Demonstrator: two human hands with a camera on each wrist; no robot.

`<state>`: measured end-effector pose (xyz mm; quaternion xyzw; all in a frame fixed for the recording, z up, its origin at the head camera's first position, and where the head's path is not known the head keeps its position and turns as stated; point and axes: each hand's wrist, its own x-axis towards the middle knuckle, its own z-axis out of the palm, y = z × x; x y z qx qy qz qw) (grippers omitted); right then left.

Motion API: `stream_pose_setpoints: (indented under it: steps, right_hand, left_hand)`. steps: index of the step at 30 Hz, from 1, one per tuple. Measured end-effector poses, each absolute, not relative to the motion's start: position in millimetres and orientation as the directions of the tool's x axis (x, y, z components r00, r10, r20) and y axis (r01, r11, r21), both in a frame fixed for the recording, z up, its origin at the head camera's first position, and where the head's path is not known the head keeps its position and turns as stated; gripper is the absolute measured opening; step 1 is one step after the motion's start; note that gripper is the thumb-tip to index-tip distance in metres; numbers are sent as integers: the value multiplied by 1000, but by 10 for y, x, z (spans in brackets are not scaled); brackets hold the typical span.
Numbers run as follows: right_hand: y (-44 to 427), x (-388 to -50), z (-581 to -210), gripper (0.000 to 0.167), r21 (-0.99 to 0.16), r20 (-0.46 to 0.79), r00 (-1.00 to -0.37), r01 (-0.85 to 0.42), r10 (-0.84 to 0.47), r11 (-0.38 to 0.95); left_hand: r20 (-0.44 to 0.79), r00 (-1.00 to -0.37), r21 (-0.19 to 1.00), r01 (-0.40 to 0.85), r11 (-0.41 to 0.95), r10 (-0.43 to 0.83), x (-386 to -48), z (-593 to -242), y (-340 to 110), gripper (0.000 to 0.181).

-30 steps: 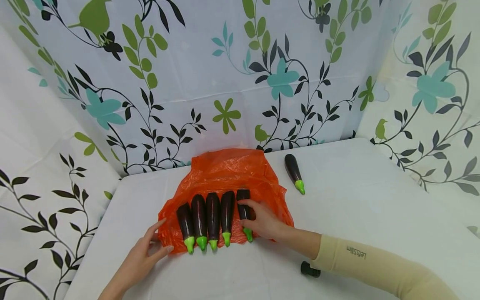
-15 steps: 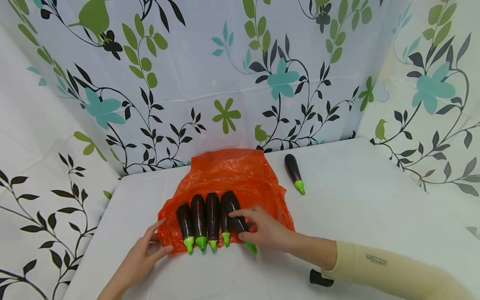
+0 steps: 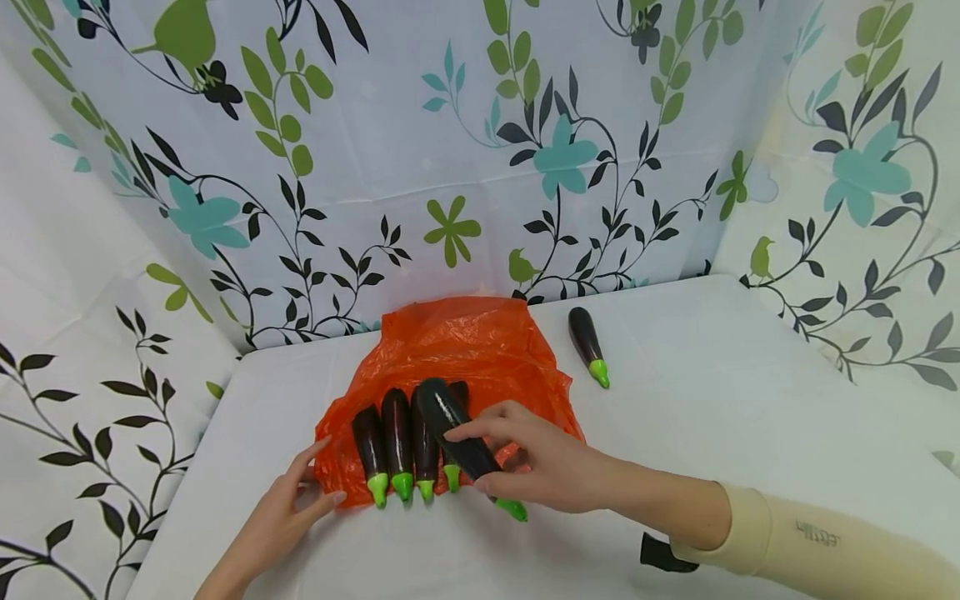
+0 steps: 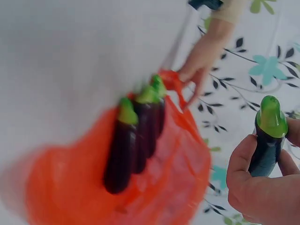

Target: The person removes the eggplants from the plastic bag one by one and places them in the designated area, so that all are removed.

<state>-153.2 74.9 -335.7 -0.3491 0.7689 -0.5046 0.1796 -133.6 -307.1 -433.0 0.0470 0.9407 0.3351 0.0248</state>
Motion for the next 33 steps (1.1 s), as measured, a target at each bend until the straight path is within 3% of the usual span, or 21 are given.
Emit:
stream_pose_setpoints:
  steps: [9, 16, 22, 33]
  right_hand:
    - [1110, -1746, -2868, 50, -847, 262, -754, -479, -603, 231]
    - [1568, -2286, -2797, 52, -840, 209, -898, -367, -386, 399]
    - [1921, -2709, -3000, 55, -842, 111, -954, -239, -278, 484]
    - [2276, -3169, -3738, 55, -783, -10, -966, -153, -258, 603]
  left_hand:
    - [-20, -995, 622, 63, 781, 96, -1337, -4351, -3085, 76]
    - [10, -994, 624, 91, 776, 109, -1324, -4340, -3073, 74]
    - [7, -994, 624, 90, 777, 110, -1326, -4330, -3066, 74]
    - [7, -994, 628, 87, 774, 106, -1331, -4326, -3061, 75]
